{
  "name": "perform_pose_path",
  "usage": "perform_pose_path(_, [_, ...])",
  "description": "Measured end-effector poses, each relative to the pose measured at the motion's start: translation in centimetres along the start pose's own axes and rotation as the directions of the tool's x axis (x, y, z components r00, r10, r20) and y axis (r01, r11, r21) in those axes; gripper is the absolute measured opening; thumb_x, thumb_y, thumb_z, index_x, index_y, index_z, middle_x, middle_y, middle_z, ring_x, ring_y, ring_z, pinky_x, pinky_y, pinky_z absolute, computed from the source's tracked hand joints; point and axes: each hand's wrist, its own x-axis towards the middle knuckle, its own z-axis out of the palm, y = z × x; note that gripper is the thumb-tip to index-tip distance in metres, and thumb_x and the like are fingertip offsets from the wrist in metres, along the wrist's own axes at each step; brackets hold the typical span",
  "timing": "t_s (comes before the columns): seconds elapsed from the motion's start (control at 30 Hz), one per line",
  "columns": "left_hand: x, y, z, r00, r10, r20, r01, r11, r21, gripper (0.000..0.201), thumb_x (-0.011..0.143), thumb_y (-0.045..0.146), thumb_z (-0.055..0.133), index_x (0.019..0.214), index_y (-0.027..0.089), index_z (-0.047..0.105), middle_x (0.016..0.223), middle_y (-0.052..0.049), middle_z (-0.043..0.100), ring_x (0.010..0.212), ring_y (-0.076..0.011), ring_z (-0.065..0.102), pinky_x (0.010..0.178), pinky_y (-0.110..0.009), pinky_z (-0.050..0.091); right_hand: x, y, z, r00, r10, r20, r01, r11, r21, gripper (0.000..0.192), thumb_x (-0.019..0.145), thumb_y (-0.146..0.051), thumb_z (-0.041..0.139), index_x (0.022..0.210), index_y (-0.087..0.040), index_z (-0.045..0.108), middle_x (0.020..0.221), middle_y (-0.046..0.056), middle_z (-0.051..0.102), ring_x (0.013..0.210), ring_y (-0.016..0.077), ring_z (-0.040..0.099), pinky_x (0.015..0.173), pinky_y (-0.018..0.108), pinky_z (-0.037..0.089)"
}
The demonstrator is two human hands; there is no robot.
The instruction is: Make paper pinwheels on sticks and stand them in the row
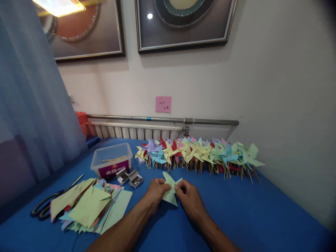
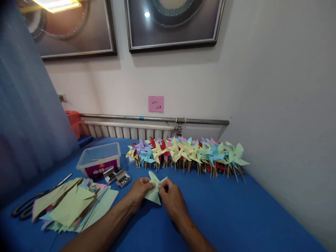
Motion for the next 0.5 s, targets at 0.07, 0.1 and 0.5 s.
perform_pose_path(0.07, [-0.09,0.07,0.06,1.0,-0.005,0.0,0.005,1.0,0.007,0.019,0.055,0.019,0.078,0.058,0.014,0.06,0.047,0.0,0.059,0.039,-0.0095,0.047,0.045,-0.022,0.031,-0.07,-0.16,-0.02,1.0,0.007,-0.015,-0.008,0.999,-0.038,0.016,0.08,-0.034,0.052,0.069,-0.023,0.054,0.06,-0.003,0.059,0.058,0.0158,0.054,0.056,0.027,0.036])
perform_pose_path(0.1, [-0.13,0.09,0.09,1.0,-0.004,-0.001,0.004,1.0,0.006,0.018,0.055,0.018,0.078,0.058,0.014,0.06,0.047,0.0,0.059,0.039,-0.0094,0.047,0.045,-0.022,0.031,-0.1,-0.2,-0.01,1.0,0.008,-0.021,-0.009,0.998,-0.055,0.015,0.08,-0.033,0.052,0.069,-0.023,0.054,0.06,-0.004,0.059,0.058,0.0158,0.053,0.056,0.027,0.036])
perform_pose_path(0.5, [0.2,-0.28,-0.05,1.0,0.017,-0.001,-0.017,0.999,0.034,0.021,0.053,0.024,0.078,0.06,0.014,0.062,0.049,0.0,0.06,0.041,-0.0097,0.047,0.046,-0.023,0.031,-0.15,-0.42,0.2,0.998,0.0,-0.055,-0.004,0.998,-0.057,0.02,0.08,-0.035,0.056,0.064,-0.024,0.052,0.057,-0.003,0.059,0.057,0.0164,0.053,0.056,0.027,0.035])
